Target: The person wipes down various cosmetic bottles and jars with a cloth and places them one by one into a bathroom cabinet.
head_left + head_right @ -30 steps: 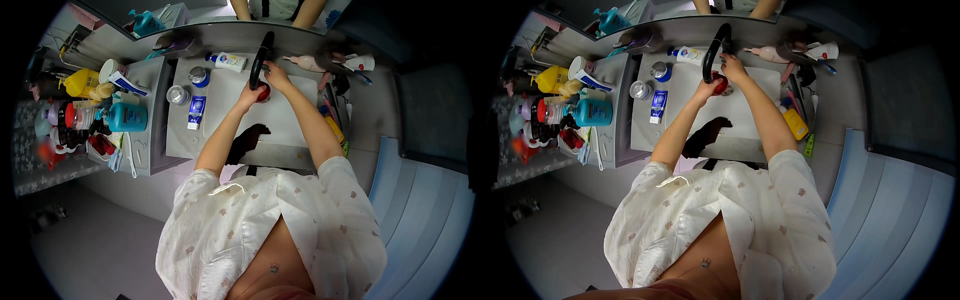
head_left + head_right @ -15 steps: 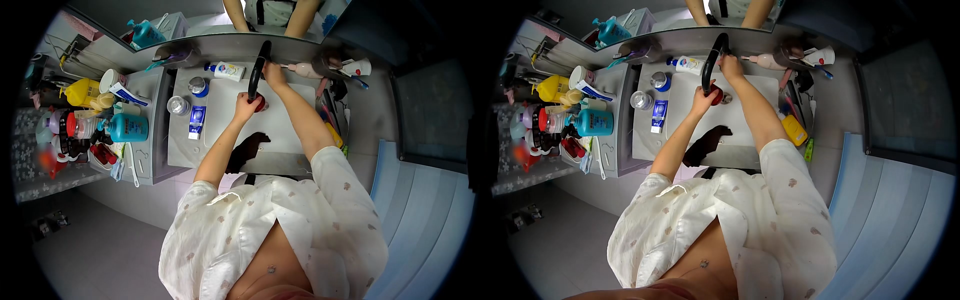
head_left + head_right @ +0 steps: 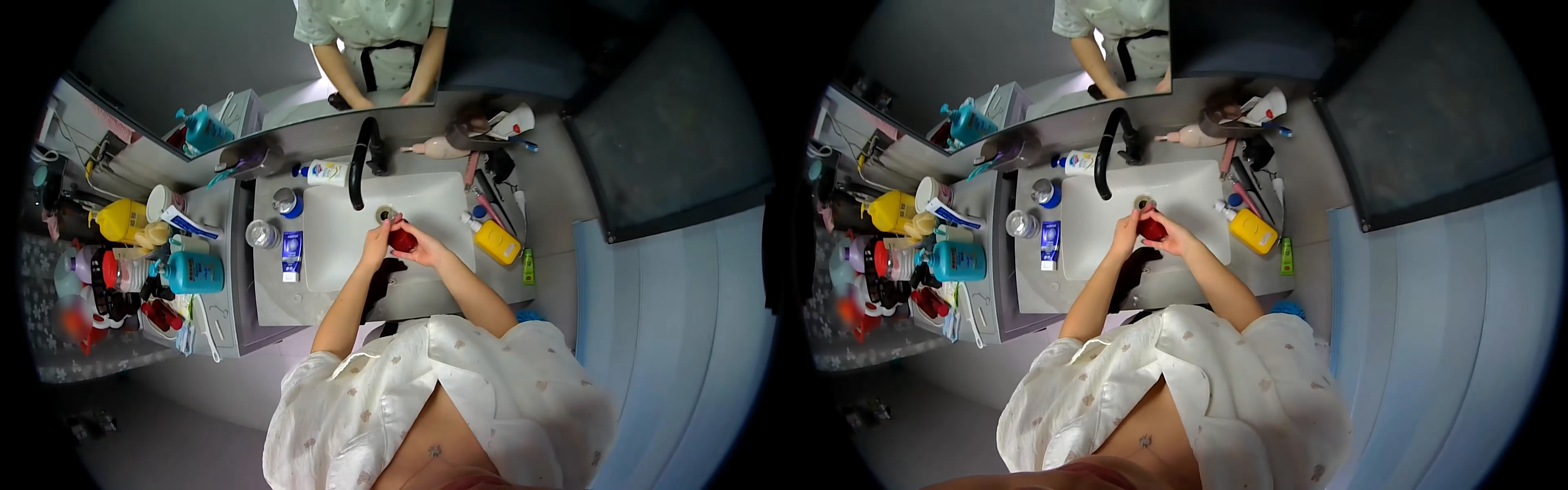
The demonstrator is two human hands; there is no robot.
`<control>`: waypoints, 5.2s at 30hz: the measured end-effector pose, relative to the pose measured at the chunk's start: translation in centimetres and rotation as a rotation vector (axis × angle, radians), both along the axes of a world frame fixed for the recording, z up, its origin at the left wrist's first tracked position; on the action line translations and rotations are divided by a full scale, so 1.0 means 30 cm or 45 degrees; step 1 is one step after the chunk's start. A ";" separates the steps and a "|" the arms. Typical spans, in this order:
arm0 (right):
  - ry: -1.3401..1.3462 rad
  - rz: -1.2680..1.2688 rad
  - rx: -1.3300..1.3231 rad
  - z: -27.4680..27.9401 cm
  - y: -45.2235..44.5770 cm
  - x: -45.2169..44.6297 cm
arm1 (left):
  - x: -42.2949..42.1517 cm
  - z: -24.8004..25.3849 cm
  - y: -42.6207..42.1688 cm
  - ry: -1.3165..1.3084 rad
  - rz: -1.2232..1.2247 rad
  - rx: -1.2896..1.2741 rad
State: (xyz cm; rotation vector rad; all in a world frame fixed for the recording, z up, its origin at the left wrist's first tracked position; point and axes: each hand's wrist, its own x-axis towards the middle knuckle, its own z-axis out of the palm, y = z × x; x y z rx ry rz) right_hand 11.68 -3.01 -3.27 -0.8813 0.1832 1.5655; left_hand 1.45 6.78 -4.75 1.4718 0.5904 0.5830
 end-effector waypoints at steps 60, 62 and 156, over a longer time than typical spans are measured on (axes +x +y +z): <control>-0.483 0.241 0.168 0.328 -0.091 -0.135 | -0.070 0.367 -0.263 -0.075 0.717 -0.316; -0.588 0.063 0.026 0.321 -0.082 -0.153 | -0.061 0.352 -0.288 -0.090 0.860 0.297; -0.698 -0.062 1.224 0.625 -0.207 0.254 | -0.508 0.095 -0.134 1.487 -0.508 1.186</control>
